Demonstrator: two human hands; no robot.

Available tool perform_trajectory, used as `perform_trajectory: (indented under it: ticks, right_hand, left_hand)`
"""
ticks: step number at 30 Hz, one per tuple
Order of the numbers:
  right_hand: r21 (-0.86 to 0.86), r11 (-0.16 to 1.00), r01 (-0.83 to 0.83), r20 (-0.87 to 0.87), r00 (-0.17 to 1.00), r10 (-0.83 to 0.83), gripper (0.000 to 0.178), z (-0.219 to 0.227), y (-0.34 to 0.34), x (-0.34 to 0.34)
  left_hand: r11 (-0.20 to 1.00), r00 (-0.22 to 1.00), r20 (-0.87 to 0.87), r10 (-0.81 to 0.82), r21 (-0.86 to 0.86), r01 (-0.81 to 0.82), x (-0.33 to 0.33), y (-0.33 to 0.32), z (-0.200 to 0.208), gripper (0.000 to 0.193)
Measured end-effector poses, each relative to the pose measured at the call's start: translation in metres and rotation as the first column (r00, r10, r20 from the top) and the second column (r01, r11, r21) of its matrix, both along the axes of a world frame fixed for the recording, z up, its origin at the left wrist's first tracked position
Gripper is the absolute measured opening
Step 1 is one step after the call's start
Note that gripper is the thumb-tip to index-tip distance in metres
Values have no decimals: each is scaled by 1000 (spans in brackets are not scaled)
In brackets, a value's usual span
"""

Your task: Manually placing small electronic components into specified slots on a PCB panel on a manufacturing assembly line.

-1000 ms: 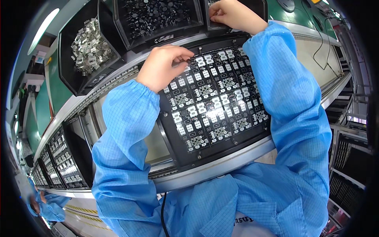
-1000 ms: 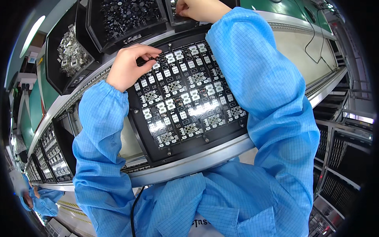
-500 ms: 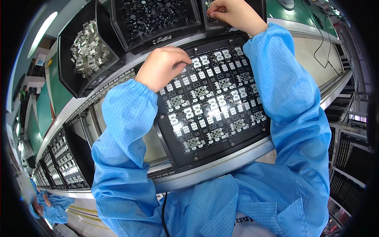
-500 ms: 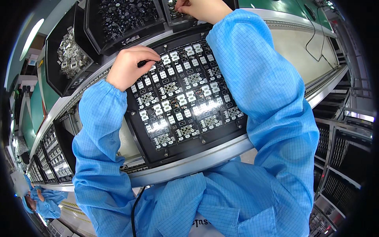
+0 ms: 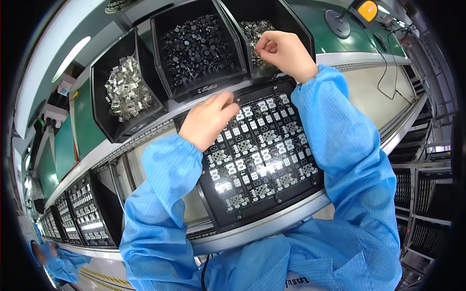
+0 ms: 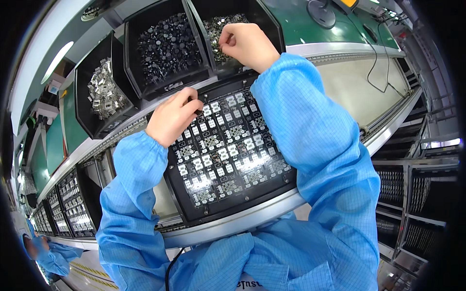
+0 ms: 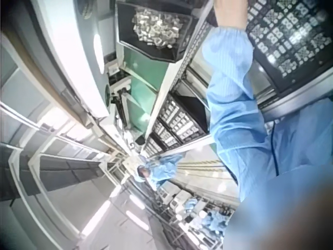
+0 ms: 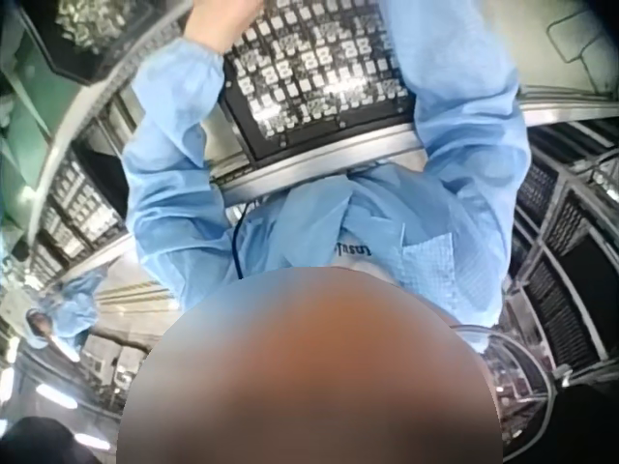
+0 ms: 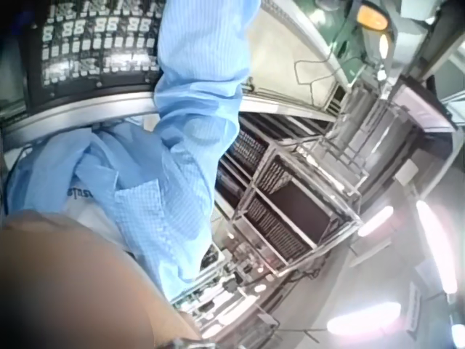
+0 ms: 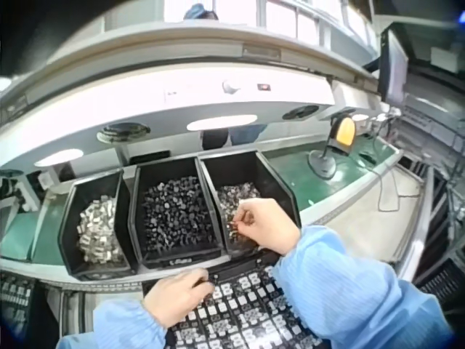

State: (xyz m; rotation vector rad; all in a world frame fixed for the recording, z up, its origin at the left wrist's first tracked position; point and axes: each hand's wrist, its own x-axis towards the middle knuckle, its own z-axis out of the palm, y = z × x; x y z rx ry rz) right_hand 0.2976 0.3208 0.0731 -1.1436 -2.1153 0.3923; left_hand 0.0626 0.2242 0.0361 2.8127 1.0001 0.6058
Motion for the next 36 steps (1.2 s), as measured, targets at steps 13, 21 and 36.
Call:
perform_trajectory:
  ticks: [13,21,36]
  right_hand:
    - [-34,980,-196,-168,968,188,14,47,-66,-32]
    - [-116,956,-268,-220,946,239,13,58,-108,-33]
    - [-409,779,-475,-169,879,447,12,-8,-137,-31]
  left_hand:
    - [881,794,-408,450,59,-469,-19,59,72,24]
    - [866,814,-308,492,74,-495,-8,59,82,13]
    - [931,839,441,320,-312,-191,-22,-2,84,16]
